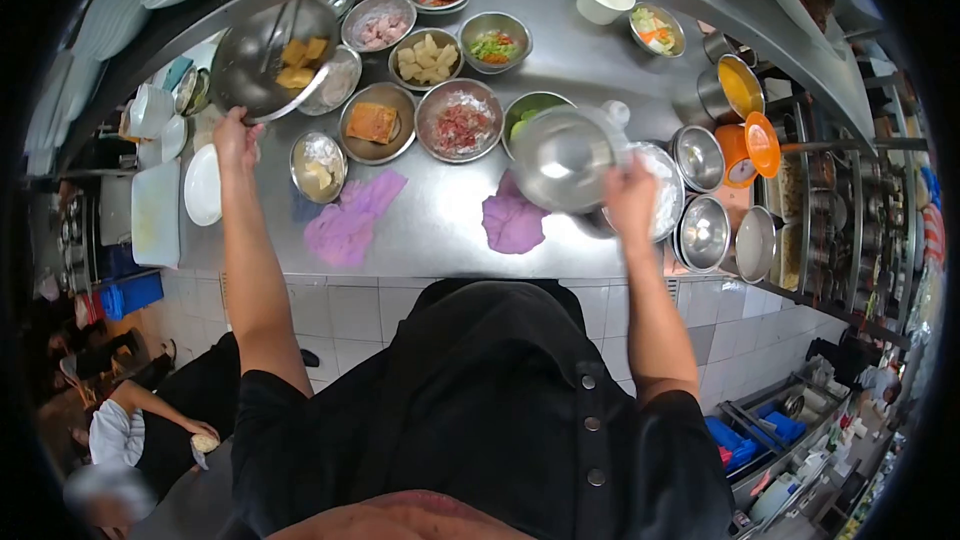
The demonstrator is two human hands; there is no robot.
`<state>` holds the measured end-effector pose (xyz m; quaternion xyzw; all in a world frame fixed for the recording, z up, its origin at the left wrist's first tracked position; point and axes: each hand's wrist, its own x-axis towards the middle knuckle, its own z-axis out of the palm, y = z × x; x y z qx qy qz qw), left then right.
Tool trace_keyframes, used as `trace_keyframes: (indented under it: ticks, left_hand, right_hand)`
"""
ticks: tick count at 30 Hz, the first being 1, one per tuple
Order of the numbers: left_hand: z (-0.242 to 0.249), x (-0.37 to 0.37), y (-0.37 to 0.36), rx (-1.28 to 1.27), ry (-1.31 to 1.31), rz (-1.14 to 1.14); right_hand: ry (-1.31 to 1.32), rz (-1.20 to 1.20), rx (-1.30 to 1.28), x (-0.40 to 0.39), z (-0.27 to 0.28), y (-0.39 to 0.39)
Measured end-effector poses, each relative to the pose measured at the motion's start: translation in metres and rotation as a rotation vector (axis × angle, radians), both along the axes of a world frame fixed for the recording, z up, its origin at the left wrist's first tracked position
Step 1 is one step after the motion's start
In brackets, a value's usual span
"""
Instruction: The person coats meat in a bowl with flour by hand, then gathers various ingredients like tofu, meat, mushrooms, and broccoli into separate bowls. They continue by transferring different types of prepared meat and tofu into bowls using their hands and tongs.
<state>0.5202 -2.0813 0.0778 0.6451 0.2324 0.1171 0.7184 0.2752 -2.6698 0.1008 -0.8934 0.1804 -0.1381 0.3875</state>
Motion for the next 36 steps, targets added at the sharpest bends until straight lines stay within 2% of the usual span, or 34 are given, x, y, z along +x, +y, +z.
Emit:
trace_keyframes:
  ticks: [1,2,3,4,5,6,7,9,10,12,14,15,16,18,19,20,22,23,24,26,28,31,33,36]
  left_hand:
    - [0.001,-0.011,-0.017,0.005,0.007,-0.047]
    - [0.002,-0.023,-0.038,0.01,0.014,-0.094]
    - [0.013,-0.042,-0.063,-0.002,-0.015,-0.123]
    - [0.026,-0.063,-0.083,-0.017,-0.046,-0.15]
    - [0.03,-0.079,-0.091,-0.018,-0.026,-0.163]
    - [0.031,-0.09,-0.096,-0.019,-0.007,-0.175]
    - [0.029,-0.097,-0.102,0.02,0.01,-0.219]
    - [0.007,-0.101,-0.113,0.022,-0.006,-0.278]
    - [0.007,-0.107,-0.122,0.08,0.051,-0.261]
    - [0.001,-0.129,-0.126,0.027,0.062,-0.319]
    - [-0.018,-0.143,-0.134,0.096,0.077,-0.342]
    - [-0.032,-0.146,-0.143,0.159,0.089,-0.368]
    - [-0.043,-0.15,-0.16,0.164,0.092,-0.366]
    - [-0.068,-0.153,-0.195,0.439,0.062,-0.371]
    - [-0.088,-0.151,-0.207,0.602,0.091,-0.417]
    - [-0.107,-0.149,-0.22,0.607,0.094,-0.414]
    - [-0.135,-0.154,-0.248,0.963,-0.139,-0.428]
    - [-0.144,-0.156,-0.258,0.99,-0.22,-0.42]
    - [-0.15,-0.157,-0.259,0.996,-0.216,-0.419]
    - [-0.158,-0.163,-0.256,1.256,-0.496,-0.41]
    - [-0.148,-0.178,-0.239,1.232,-0.528,-0.386]
    - [-0.108,-0.203,-0.202,1.169,-0.595,-0.31]
    - [-0.074,-0.219,-0.179,1.123,-0.632,-0.26]
    - [-0.033,-0.237,-0.153,1.086,-0.643,-0.135]
  right_hand:
    - [-0.063,0.143,0.127,0.001,-0.041,0.018]
    - [0.031,0.246,0.072,0.001,-0.074,0.031]
    - [0.205,0.249,0.01,0.001,-0.061,0.065]
    - [0.184,0.323,0.142,0.001,-0.082,0.085]
    - [0.087,0.403,0.007,0.001,-0.1,0.104]
    - [0.278,0.471,0.022,0.006,-0.111,0.118]
    - [0.341,0.487,0.012,0.013,-0.124,0.126]
    - [0.406,0.515,0.005,0.031,-0.136,0.134]
    - [0.332,0.47,-0.013,0.037,-0.128,0.135]
    - [0.264,0.426,-0.031,0.043,-0.105,0.14]
    - [0.146,0.235,0.808,0.063,-0.1,0.142]
    - [0.128,0.244,1.026,0.074,-0.109,0.136]
    - [0.13,0.247,1.032,0.082,-0.126,0.127]
    - [0.077,0.22,1.157,0.1,-0.166,0.103]
    - [0.064,0.247,1.075,0.104,-0.186,0.09]
    - [0.066,0.249,1.081,0.105,-0.204,0.075]
    - [0.15,0.262,0.885,0.105,-0.233,0.041]
    - [0.191,0.269,0.787,0.103,-0.242,0.028]
    - [0.192,0.271,0.793,0.101,-0.247,0.018]
    - [0.083,0.315,0.659,0.091,-0.232,0.006]
    - [0.112,0.308,0.691,0.073,-0.196,0.012]
    - [0.121,0.326,0.656,0.048,-0.12,0.05]
    - [-0.031,0.339,0.669,0.034,-0.071,0.091]
    - [-0.01,0.386,0.708,0.026,-0.032,0.14]
